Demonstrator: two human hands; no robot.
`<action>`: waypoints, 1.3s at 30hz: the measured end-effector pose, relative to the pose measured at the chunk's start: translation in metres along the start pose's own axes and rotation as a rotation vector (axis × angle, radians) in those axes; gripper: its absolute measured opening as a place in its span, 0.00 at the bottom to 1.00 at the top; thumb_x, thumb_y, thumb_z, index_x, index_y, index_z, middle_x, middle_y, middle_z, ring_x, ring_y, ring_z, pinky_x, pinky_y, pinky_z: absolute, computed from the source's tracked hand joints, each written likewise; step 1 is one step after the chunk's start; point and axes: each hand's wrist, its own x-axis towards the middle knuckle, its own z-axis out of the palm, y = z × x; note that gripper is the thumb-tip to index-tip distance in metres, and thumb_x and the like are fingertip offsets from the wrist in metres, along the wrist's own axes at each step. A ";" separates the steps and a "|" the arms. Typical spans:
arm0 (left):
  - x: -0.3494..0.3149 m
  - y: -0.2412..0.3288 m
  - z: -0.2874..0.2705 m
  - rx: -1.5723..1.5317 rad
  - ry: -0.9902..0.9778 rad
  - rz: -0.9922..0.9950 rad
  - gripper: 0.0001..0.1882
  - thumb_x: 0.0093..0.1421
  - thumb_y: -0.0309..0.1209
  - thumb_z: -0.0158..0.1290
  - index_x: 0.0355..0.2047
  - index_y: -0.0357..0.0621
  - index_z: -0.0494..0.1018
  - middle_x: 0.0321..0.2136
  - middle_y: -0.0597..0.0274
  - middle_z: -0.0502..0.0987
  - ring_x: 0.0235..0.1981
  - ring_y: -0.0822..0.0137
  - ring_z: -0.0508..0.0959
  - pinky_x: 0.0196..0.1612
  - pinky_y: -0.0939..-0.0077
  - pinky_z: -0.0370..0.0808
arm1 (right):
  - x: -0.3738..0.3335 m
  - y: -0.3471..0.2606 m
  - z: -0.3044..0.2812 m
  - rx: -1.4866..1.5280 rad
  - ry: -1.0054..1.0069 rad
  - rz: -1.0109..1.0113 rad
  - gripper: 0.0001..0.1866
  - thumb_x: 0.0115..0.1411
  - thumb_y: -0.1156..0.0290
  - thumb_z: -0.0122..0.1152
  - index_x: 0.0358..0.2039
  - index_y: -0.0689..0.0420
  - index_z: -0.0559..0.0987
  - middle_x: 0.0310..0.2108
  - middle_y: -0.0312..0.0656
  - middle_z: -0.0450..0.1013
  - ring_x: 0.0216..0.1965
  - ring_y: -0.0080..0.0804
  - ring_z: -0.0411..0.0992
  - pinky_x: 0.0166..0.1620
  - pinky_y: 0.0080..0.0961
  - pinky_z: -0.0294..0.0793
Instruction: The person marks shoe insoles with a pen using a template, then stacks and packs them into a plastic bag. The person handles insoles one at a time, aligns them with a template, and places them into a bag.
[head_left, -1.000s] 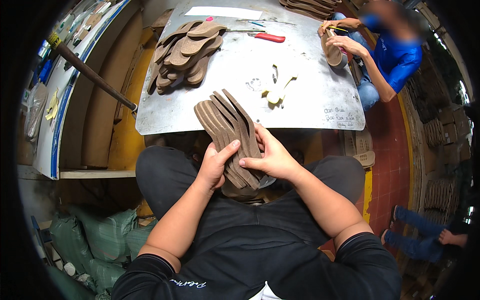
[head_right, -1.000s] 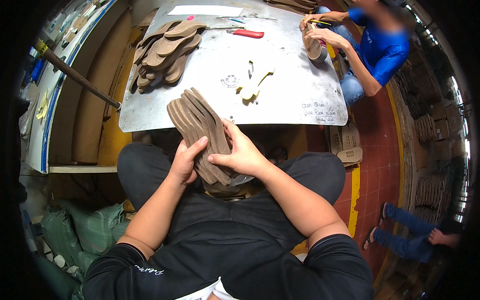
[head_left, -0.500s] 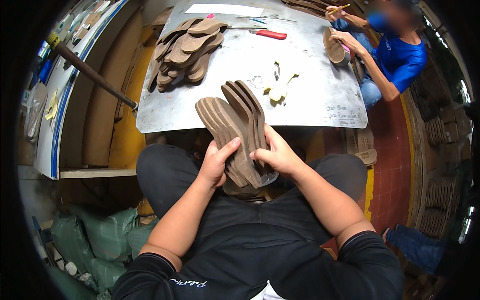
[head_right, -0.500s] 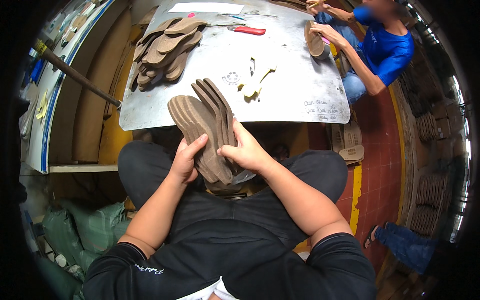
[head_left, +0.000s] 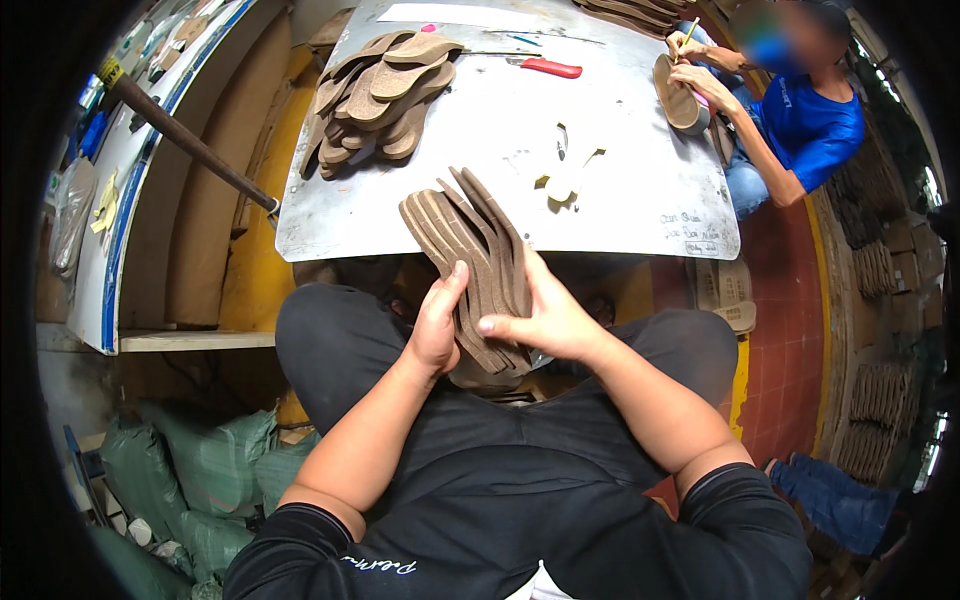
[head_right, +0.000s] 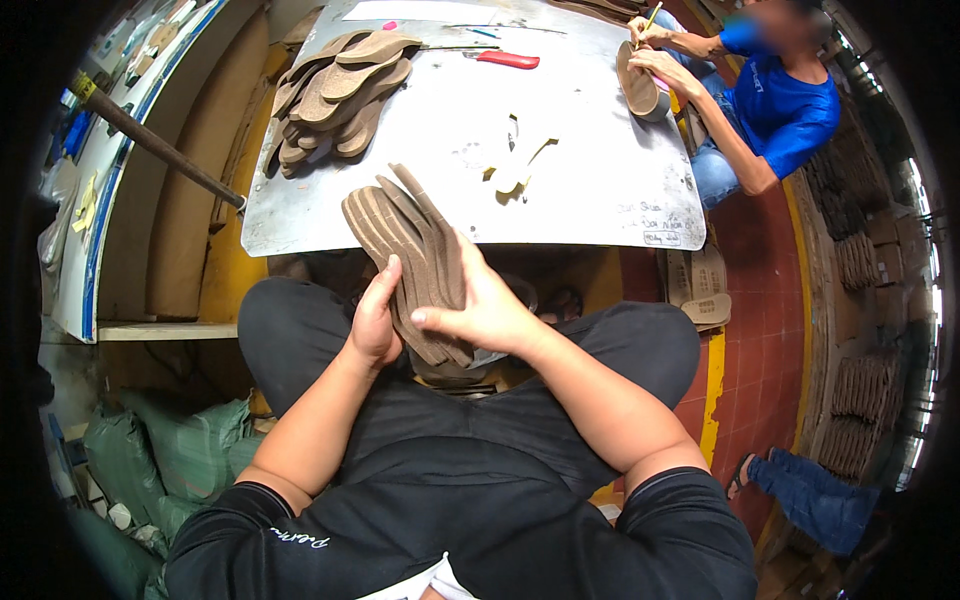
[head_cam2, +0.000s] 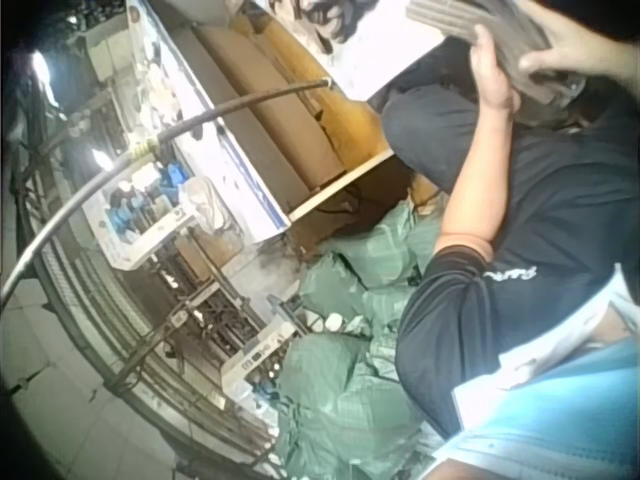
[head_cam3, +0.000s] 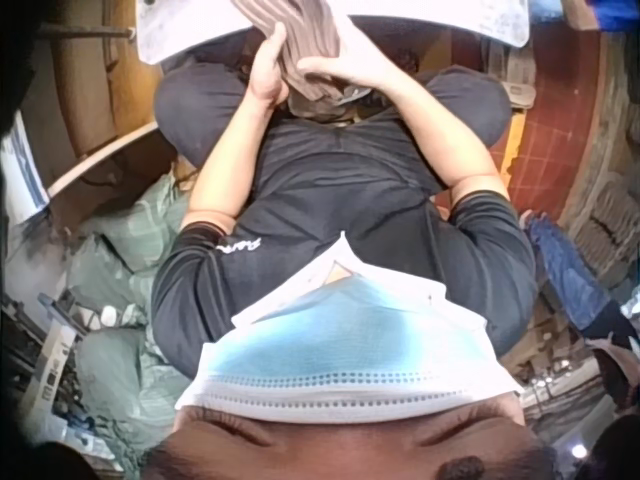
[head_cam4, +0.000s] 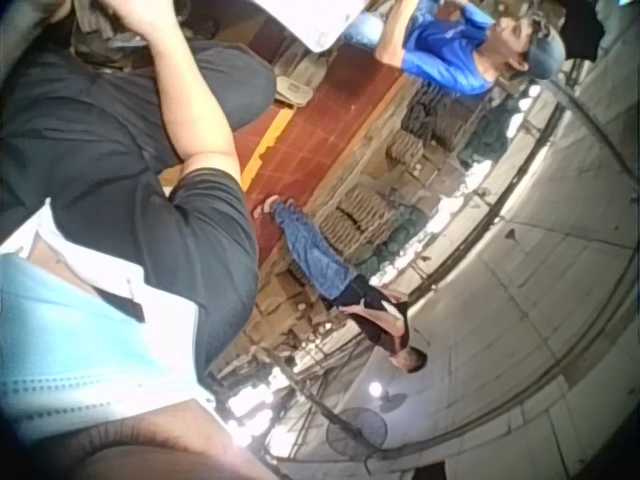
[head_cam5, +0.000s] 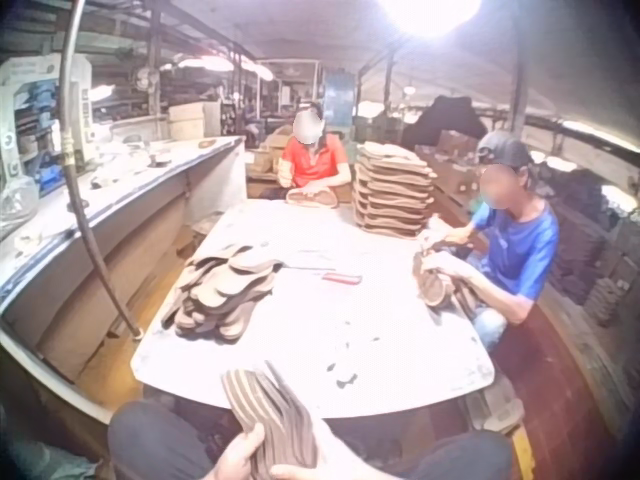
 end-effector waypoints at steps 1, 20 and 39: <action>-0.001 0.000 0.001 -0.026 0.002 -0.004 0.34 0.82 0.48 0.55 0.74 0.34 0.67 0.64 0.49 0.80 0.65 0.58 0.81 0.69 0.61 0.78 | -0.001 -0.003 0.005 -0.081 -0.021 -0.062 0.73 0.59 0.53 0.88 0.85 0.64 0.42 0.82 0.58 0.53 0.84 0.50 0.50 0.83 0.46 0.52; -0.024 -0.008 -0.001 0.958 -0.150 0.040 0.78 0.54 0.94 0.32 0.76 0.27 0.64 0.74 0.42 0.71 0.77 0.51 0.67 0.79 0.56 0.62 | -0.014 -0.037 -0.032 0.472 -0.083 0.353 0.29 0.79 0.53 0.65 0.66 0.66 0.79 0.57 0.44 0.83 0.53 0.29 0.81 0.62 0.32 0.81; -0.001 -0.012 -0.020 1.168 0.289 -0.263 0.11 0.70 0.23 0.53 0.49 0.35 0.81 0.34 0.49 0.86 0.39 0.53 0.87 0.47 0.60 0.83 | 0.035 0.032 -0.087 -0.872 -0.853 0.844 0.43 0.73 0.35 0.64 0.61 0.69 0.85 0.55 0.59 0.86 0.57 0.51 0.85 0.60 0.44 0.82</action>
